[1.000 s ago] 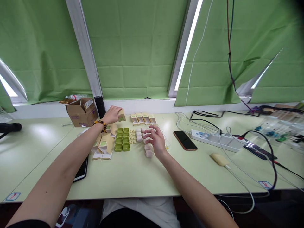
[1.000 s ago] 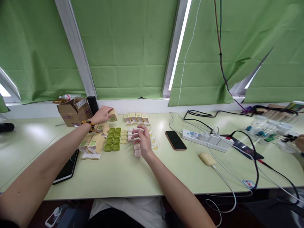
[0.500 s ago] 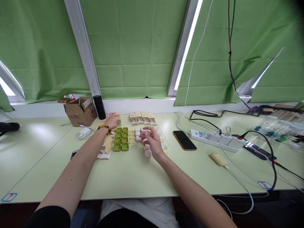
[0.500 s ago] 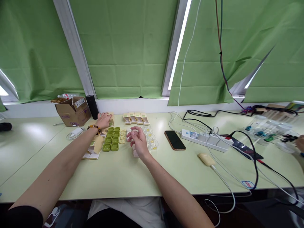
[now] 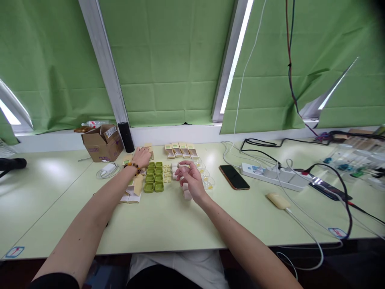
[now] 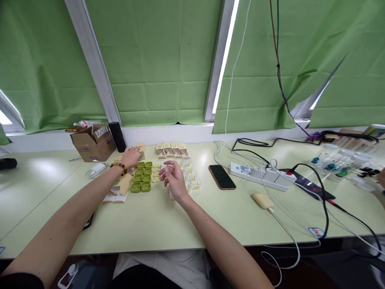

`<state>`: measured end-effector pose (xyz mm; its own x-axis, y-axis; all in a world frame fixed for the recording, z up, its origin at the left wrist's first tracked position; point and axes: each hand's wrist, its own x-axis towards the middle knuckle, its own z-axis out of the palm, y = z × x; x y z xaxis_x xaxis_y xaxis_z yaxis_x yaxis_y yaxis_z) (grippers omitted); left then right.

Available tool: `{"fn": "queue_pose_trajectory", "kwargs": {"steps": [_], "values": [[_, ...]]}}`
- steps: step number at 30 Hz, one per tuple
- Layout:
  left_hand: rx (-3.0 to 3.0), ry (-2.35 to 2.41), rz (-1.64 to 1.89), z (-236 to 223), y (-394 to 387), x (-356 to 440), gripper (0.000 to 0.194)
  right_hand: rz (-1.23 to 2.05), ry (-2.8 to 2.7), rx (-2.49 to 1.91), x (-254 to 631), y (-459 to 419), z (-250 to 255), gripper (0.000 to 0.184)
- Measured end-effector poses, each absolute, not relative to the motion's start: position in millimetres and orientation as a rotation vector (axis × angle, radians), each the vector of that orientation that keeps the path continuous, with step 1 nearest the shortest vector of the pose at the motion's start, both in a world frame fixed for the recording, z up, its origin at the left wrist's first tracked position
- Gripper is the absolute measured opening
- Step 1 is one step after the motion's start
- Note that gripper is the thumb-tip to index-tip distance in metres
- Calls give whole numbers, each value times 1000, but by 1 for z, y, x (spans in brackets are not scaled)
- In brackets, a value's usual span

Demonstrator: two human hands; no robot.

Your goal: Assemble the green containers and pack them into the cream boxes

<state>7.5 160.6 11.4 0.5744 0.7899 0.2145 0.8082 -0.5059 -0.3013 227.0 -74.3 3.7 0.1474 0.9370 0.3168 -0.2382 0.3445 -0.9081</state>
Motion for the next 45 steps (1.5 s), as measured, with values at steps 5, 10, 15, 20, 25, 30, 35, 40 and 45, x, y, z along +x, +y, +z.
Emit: {"fn": "queue_pose_trajectory", "kwargs": {"steps": [5,10,15,20,25,30,35,40,45], "values": [[-2425,-1339,-35,10,168,6,21,996,-1094,-819,227,-75,5,37],[-2419,-1379,-37,9,173,7,26,996,-1093,-824,226,-75,5,38],[-2418,-1405,-62,7,175,9,29,998,-1091,-823,226,-75,6,38],[-2421,-1433,-81,9,176,8,28,989,-1086,-826,227,-74,4,38],[-2424,-1452,-88,11,174,9,22,987,-1102,-823,228,-73,2,39],[-2418,-1479,-152,19,163,11,15,951,-1114,-824,229,-72,2,39],[-2347,-1530,-380,41,139,14,32,833,-1069,-836,232,-72,5,31],[-2355,-1462,-697,57,87,19,39,698,-974,-803,240,-71,10,22],[-2538,-1258,-966,49,22,18,30,637,-938,-824,245,-69,9,21]]}}
